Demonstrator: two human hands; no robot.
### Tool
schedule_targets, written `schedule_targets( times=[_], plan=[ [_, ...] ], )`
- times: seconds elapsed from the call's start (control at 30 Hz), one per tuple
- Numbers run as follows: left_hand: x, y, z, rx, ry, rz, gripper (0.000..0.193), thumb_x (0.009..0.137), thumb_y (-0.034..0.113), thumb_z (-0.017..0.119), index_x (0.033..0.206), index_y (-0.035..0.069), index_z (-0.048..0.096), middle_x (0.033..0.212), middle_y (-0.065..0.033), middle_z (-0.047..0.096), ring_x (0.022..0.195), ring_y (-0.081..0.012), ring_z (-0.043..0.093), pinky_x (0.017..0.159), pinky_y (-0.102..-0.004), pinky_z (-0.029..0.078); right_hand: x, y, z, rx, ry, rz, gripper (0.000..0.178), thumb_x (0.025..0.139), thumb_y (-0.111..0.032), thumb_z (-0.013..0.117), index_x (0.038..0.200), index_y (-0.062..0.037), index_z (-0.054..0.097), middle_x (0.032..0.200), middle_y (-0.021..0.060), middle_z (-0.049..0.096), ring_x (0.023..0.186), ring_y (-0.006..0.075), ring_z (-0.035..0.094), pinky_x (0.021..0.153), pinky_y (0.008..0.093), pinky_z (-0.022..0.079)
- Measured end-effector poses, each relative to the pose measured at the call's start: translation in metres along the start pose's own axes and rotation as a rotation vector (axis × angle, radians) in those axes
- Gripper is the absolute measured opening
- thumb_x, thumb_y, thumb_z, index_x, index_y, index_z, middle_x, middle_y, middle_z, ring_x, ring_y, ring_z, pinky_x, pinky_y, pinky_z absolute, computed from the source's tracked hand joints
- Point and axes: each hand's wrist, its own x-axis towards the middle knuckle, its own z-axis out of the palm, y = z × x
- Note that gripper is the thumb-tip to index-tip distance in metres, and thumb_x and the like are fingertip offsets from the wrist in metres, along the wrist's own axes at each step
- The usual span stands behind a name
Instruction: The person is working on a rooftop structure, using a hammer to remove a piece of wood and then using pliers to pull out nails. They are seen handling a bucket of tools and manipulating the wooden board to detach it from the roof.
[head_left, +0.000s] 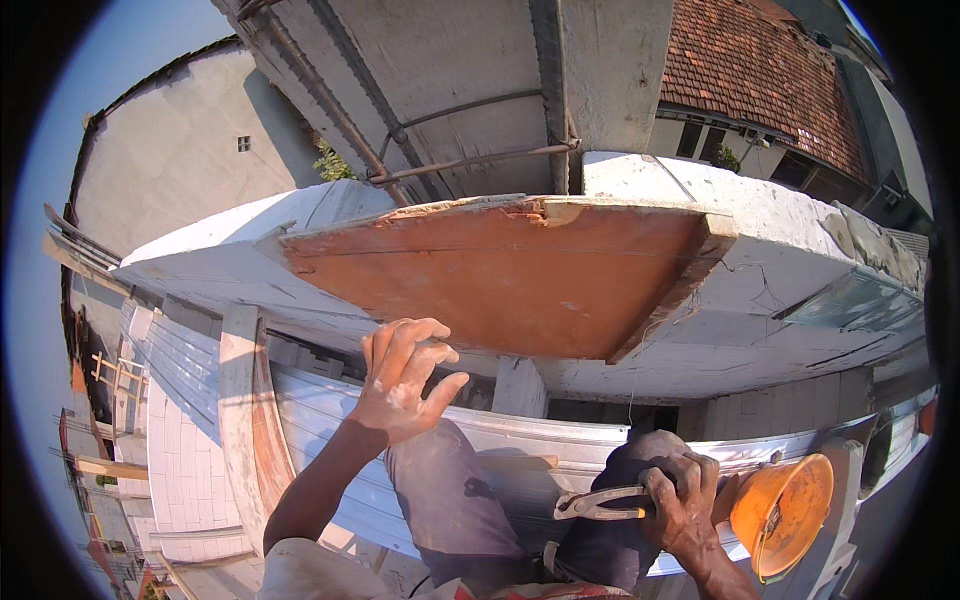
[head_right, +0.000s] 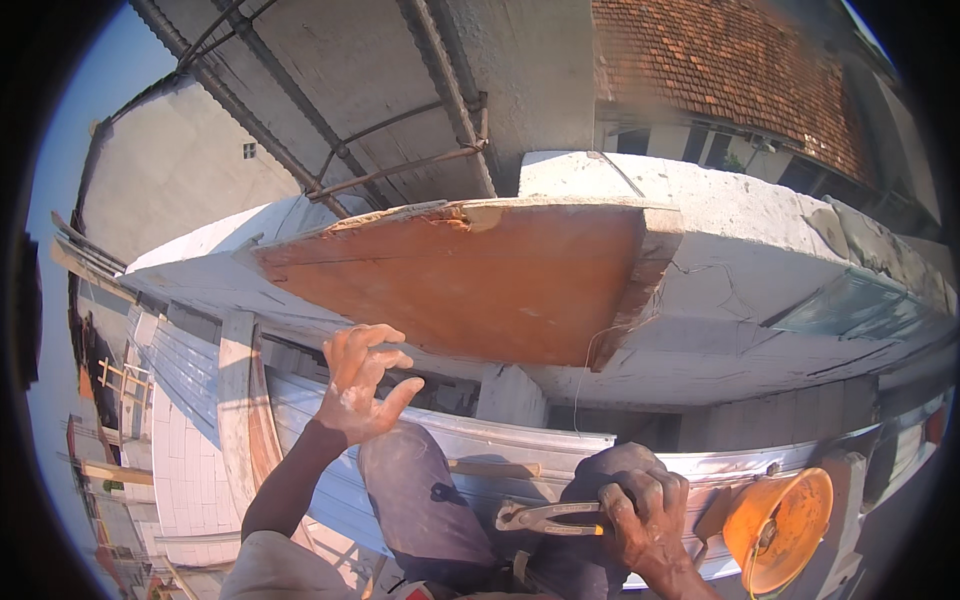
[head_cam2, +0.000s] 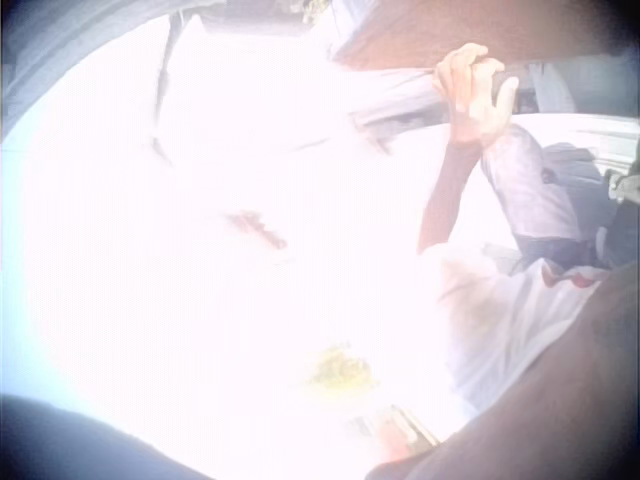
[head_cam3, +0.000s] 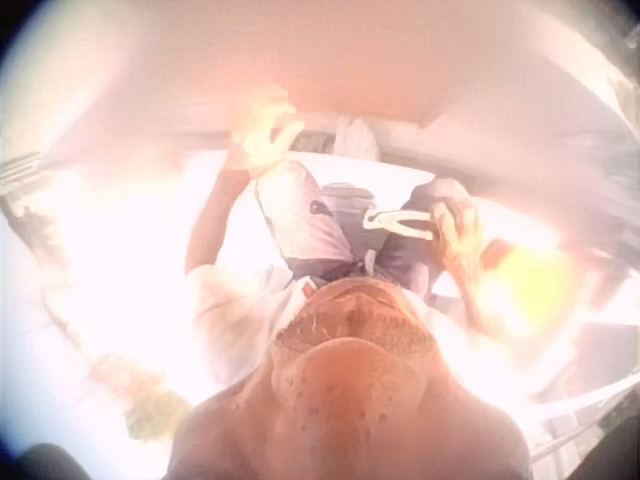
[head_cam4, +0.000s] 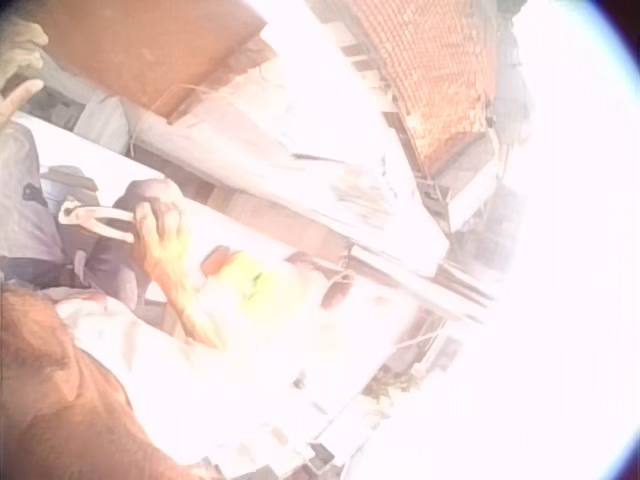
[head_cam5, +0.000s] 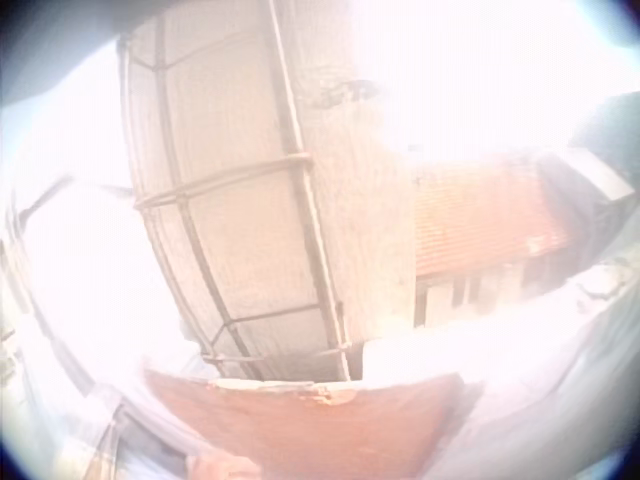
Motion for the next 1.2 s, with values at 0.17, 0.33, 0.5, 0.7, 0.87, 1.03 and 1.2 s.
schedule_targets(
  times=[0.17,0.33,0.5,0.7,0.87,1.03,1.2],
  plan=[
    [-0.047,0.041,-0.023,-0.125,-0.446,-0.308,0.047,0.087,0.026,0.079,0.127,0.006,0.062,0.144,-0.0171,0.049,0.132,-0.0374,0.046,0.110,-0.0528,0.035,0.005,-0.008,-0.053,0.185,-0.256,0.192,0.029,0.077,-0.011,0.069,0.105,-0.0039,0.065,0.120,0.0163,0.061,0.118,0.0377,0.054,0.097,0.0580,0.038],
    [-0.093,0.085,-0.032,-0.212,-0.514,-0.707,0.054,0.094,0.022,0.067,0.142,0.002,0.052,0.142,-0.0221,0.049,0.134,-0.0457,0.045,0.112,-0.0523,0.040,-0.008,-0.003,-0.100,0.253,-0.410,0.340,0.038,0.076,-0.016,0.069,0.111,-0.0020,0.063,0.116,0.0206,0.059,0.117,0.0411,0.052,0.100,0.0604,0.034],
    [-0.047,0.127,-0.057,-0.080,-0.666,-0.780,0.049,0.094,0.020,0.065,0.135,-0.002,0.053,0.135,-0.0250,0.053,0.122,-0.0498,0.053,0.104,-0.0540,0.046,-0.023,-0.010,-0.129,0.306,-0.514,0.521,0.046,0.071,-0.021,0.075,0.112,-0.0025,0.064,0.113,0.0216,0.057,0.115,0.0428,0.052,0.101,0.0595,0.036],
    [-0.045,0.147,-0.070,0.033,-0.865,-0.809,0.048,0.095,0.029,0.063,0.130,-0.002,0.056,0.130,-0.0237,0.056,0.113,-0.0488,0.058,0.099,-0.0563,0.049,-0.040,-0.023,-0.157,0.333,-0.597,0.656,0.048,0.079,-0.026,0.074,0.117,0.0000,0.060,0.114,0.0216,0.056,0.111,0.0450,0.051,0.094,0.0567,0.039],
    [-0.058,0.163,-0.083,0.068,-0.948,-0.830,0.044,0.097,0.033,0.060,0.130,0.004,0.060,0.132,-0.0167,0.057,0.119,-0.0440,0.058,0.096,-0.0571,0.053,-0.060,-0.032,-0.161,0.406,-0.528,0.716,0.047,0.080,-0.021,0.075,0.118,-0.0005,0.059,0.118,0.0198,0.056,0.113,0.0410,0.052,0.090,0.0532,0.041],
    [-0.044,0.167,-0.082,0.043,-0.991,-0.835,0.046,0.099,0.032,0.057,0.136,0.004,0.057,0.140,-0.0200,0.055,0.127,-0.0451,0.054,0.107,-0.0524,0.046,-0.062,-0.034,-0.165,0.443,-0.437,0.874,0.050,0.082,-0.018,0.075,0.124,-0.0002,0.055,0.120,0.0210,0.058,0.114,0.0424,0.053,0.093,0.0521,0.043],
    [-0.078,0.160,-0.084,0.107,-1.197,-0.492,0.054,0.098,0.019,0.050,0.151,0.007,0.046,0.154,-0.0229,0.044,0.147,-0.0407,0.035,0.116,-0.0518,0.036,-0.069,-0.038,-0.171,0.517,-0.363,1.017,0.045,0.083,-0.019,0.076,0.119,-0.0031,0.055,0.114,0.0184,0.060,0.111,0.0400,0.055,0.092,0.0518,0.044]
  ],
)
